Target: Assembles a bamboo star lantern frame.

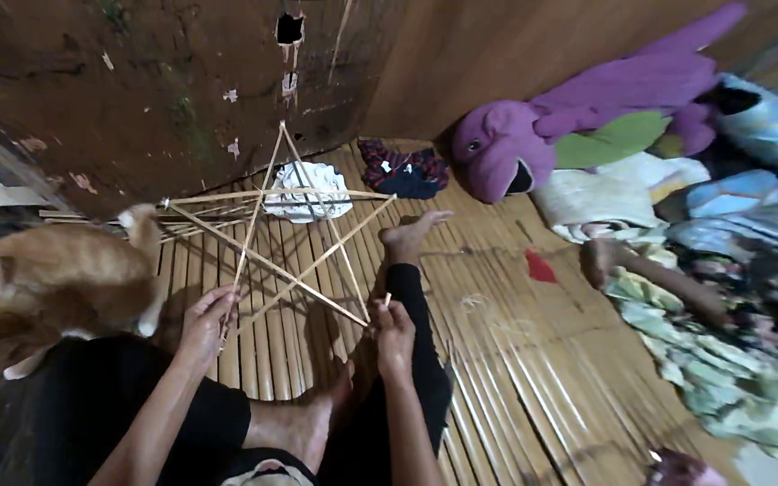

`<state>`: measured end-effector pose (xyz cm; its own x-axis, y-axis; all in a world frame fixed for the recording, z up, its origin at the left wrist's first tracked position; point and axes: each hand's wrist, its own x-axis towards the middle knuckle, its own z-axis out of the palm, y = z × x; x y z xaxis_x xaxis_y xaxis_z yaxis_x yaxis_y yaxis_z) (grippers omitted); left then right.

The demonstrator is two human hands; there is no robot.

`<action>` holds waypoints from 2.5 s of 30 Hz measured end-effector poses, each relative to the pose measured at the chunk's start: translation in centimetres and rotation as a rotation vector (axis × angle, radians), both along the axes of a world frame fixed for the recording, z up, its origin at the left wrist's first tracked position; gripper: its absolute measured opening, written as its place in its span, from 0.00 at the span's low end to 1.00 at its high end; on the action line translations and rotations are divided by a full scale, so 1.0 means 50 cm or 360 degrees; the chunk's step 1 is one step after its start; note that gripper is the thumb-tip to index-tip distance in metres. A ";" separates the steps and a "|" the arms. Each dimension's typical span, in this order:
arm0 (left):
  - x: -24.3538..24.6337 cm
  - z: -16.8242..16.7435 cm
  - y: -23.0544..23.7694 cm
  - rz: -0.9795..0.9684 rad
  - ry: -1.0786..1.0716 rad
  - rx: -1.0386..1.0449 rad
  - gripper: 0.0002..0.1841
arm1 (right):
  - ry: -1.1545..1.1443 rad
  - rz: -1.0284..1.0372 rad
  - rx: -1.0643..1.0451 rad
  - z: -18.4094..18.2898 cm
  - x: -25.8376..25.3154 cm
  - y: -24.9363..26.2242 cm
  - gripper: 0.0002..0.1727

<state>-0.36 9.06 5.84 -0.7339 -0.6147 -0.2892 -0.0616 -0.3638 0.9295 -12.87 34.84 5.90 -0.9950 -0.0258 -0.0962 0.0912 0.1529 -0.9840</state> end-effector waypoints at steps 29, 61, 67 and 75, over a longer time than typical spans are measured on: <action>0.009 0.090 0.149 0.0333 0.0592 -0.0113 0.15 | 0.0037 -0.0574 -0.1257 0.091 0.003 -0.021 0.15; 0.021 -0.062 0.139 -0.0013 -0.0500 -0.1054 0.23 | -0.0545 -0.0044 -0.0200 -0.116 0.166 -0.121 0.11; -0.098 -0.007 -0.115 -0.0435 -0.1026 -0.1162 0.26 | -0.0743 -0.0102 -0.0408 -0.116 0.168 -0.128 0.12; -0.199 -0.098 -0.176 -0.1026 -0.1138 -0.0652 0.35 | -0.0803 -0.0103 -0.0472 -0.124 0.164 -0.129 0.10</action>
